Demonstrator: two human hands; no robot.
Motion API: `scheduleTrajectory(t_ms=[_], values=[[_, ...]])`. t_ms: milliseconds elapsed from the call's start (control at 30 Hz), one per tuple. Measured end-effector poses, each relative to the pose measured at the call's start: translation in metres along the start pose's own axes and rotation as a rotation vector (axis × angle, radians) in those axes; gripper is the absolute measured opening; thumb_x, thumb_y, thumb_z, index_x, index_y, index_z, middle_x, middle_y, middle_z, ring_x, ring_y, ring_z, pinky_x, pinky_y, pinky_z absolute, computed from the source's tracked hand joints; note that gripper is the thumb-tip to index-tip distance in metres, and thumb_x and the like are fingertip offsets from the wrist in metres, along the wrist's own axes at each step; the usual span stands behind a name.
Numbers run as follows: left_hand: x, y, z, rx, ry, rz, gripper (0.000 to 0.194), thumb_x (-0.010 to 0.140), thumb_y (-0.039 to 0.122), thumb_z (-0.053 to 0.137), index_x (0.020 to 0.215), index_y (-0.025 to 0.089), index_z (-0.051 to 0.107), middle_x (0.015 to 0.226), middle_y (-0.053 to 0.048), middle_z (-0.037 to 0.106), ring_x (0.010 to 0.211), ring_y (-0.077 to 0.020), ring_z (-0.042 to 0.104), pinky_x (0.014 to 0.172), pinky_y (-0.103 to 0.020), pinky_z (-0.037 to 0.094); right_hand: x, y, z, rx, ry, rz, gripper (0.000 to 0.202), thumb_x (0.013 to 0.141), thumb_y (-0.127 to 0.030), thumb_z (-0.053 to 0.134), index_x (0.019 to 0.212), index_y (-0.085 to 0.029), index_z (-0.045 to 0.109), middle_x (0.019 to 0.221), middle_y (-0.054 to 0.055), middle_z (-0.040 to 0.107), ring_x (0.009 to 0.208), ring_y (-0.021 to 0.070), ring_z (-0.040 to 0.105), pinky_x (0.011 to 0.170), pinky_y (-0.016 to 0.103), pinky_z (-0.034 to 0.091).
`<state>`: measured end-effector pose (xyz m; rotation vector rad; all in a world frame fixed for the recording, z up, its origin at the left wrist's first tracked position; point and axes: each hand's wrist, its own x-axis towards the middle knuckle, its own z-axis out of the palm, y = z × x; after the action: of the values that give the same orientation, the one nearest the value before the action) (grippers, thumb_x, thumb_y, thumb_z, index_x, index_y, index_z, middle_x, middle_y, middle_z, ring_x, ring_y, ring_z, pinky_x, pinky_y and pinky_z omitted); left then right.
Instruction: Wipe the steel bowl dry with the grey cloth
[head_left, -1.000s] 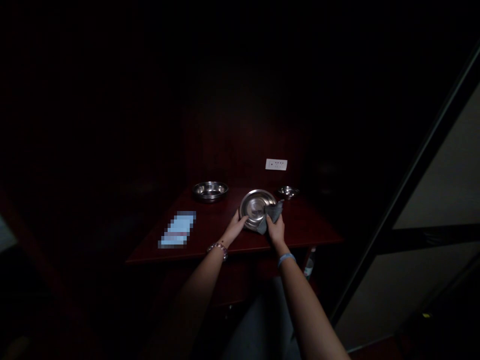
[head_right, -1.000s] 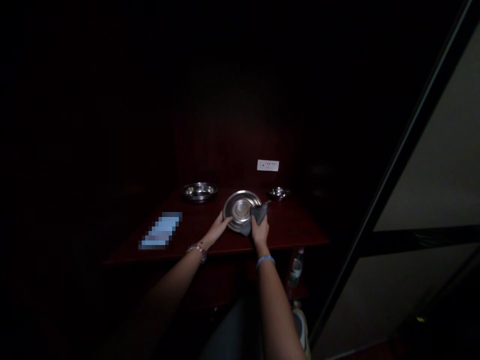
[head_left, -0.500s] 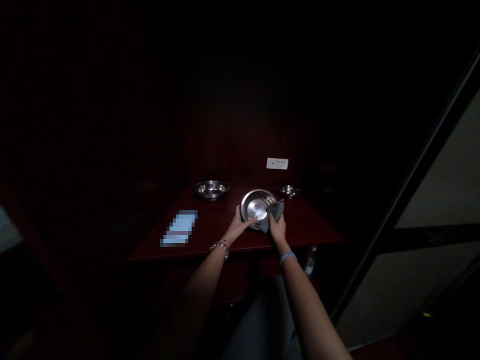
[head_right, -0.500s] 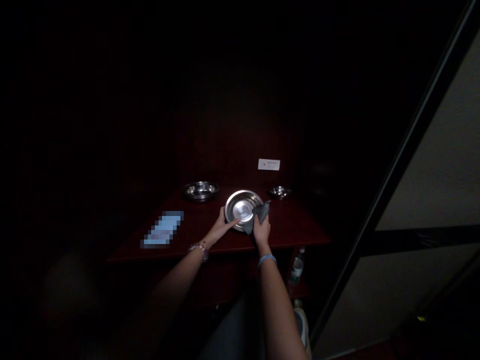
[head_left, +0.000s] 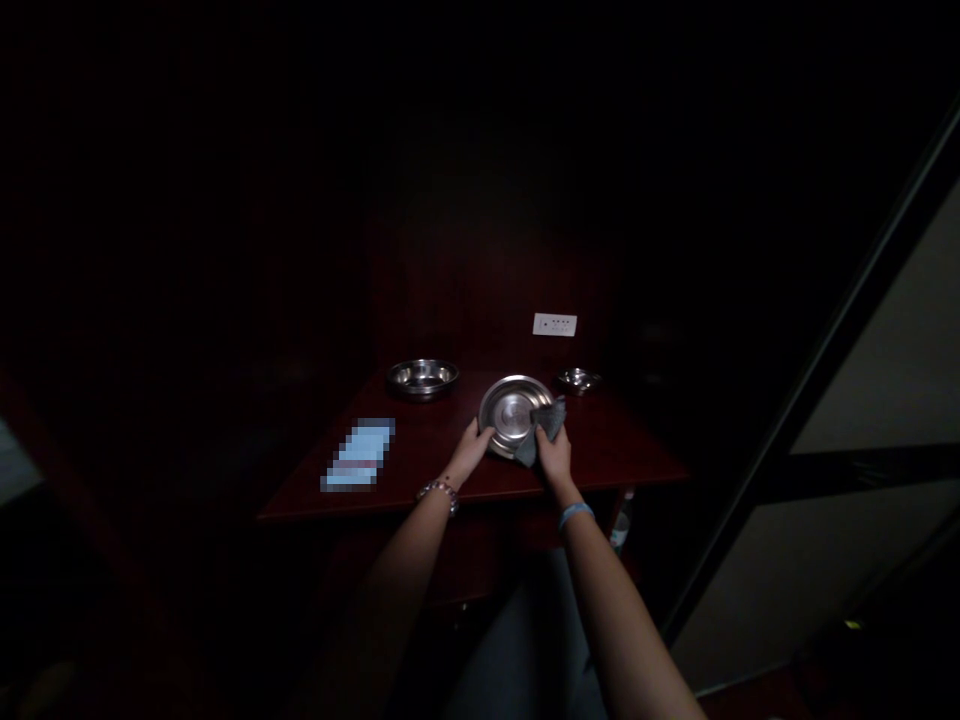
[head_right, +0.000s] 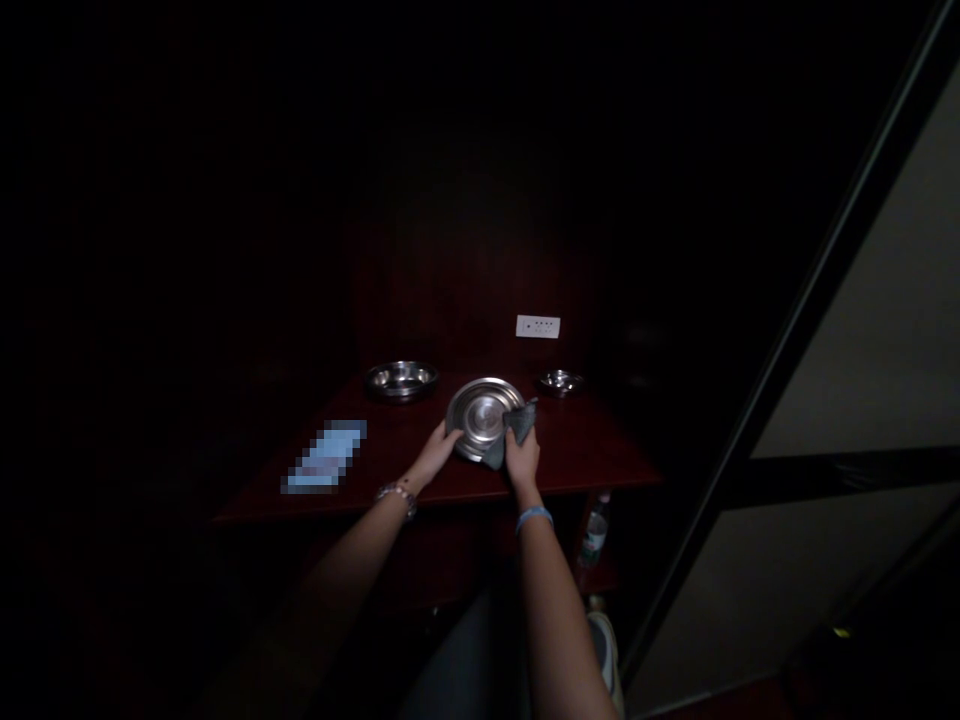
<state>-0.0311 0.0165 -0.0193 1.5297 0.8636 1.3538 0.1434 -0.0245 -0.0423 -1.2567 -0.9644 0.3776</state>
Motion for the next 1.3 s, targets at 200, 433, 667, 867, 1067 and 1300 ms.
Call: scheduleTrajectory(t_ms=[200, 433, 667, 867, 1067, 1300], values=[[0.0066, -0.0060, -0.0053, -0.025, 0.050, -0.052, 0.037, 0.083, 0.022, 0.054, 0.117, 0.015, 0.068, 0.127, -0.011, 0.072, 0.122, -0.0263, 0.064, 0.114, -0.042, 0.043, -0.0006, -0.0020, 0.0015, 0.010, -0.041, 0.000, 0.036, 0.084, -0.041, 0.064, 0.115, -0.022, 0.068, 0.113, 0.009, 0.077, 0.106, 0.0254, 0.072, 0.096, 0.037, 0.054], [0.0053, -0.0087, -0.0034, -0.023, 0.023, -0.021, 0.041, 0.086, 0.032, 0.059, 0.123, 0.014, 0.065, 0.131, -0.013, 0.069, 0.127, -0.0266, 0.061, 0.117, -0.043, 0.040, -0.0010, -0.0017, 0.0014, -0.009, -0.043, 0.006, 0.035, 0.086, -0.043, 0.062, 0.114, -0.022, 0.068, 0.113, 0.008, 0.077, 0.106, 0.0247, 0.072, 0.096, 0.036, 0.053], [0.0014, -0.0065, -0.0051, -0.012, -0.059, 0.133, 0.068, 0.081, 0.031, 0.071, 0.141, 0.018, 0.042, 0.146, -0.014, 0.056, 0.136, -0.0252, 0.053, 0.121, -0.041, 0.033, -0.0019, -0.0029, 0.0006, -0.023, -0.007, -0.005, 0.037, 0.086, -0.041, 0.062, 0.118, -0.023, 0.068, 0.117, 0.008, 0.076, 0.109, 0.0255, 0.071, 0.098, 0.037, 0.052], [0.0008, -0.0071, -0.0079, 0.006, -0.067, 0.067, 0.077, 0.077, 0.030, 0.076, 0.139, 0.020, 0.033, 0.140, -0.016, 0.057, 0.131, -0.0249, 0.056, 0.118, -0.044, 0.037, -0.0022, -0.0033, 0.0006, -0.017, -0.016, 0.004, 0.040, 0.088, -0.039, 0.059, 0.124, -0.022, 0.065, 0.121, 0.009, 0.074, 0.113, 0.0261, 0.070, 0.100, 0.038, 0.052], [0.0023, -0.0079, -0.0077, 0.071, -0.079, 0.124, 0.057, 0.079, 0.026, 0.070, 0.129, 0.018, 0.047, 0.133, -0.014, 0.062, 0.127, -0.0255, 0.059, 0.117, -0.044, 0.036, -0.0033, -0.0057, 0.0004, -0.019, -0.032, 0.000, 0.042, 0.089, -0.040, 0.058, 0.127, -0.023, 0.063, 0.122, 0.008, 0.074, 0.114, 0.0252, 0.069, 0.100, 0.036, 0.052], [0.0031, -0.0101, -0.0084, 0.089, -0.026, 0.128, 0.054, 0.080, 0.016, 0.065, 0.132, 0.016, 0.051, 0.134, -0.013, 0.064, 0.129, -0.0257, 0.058, 0.118, -0.043, 0.035, -0.0039, -0.0080, -0.0003, -0.049, -0.025, 0.015, 0.040, 0.088, -0.039, 0.060, 0.123, -0.021, 0.065, 0.119, 0.011, 0.075, 0.111, 0.0269, 0.071, 0.098, 0.037, 0.053]])
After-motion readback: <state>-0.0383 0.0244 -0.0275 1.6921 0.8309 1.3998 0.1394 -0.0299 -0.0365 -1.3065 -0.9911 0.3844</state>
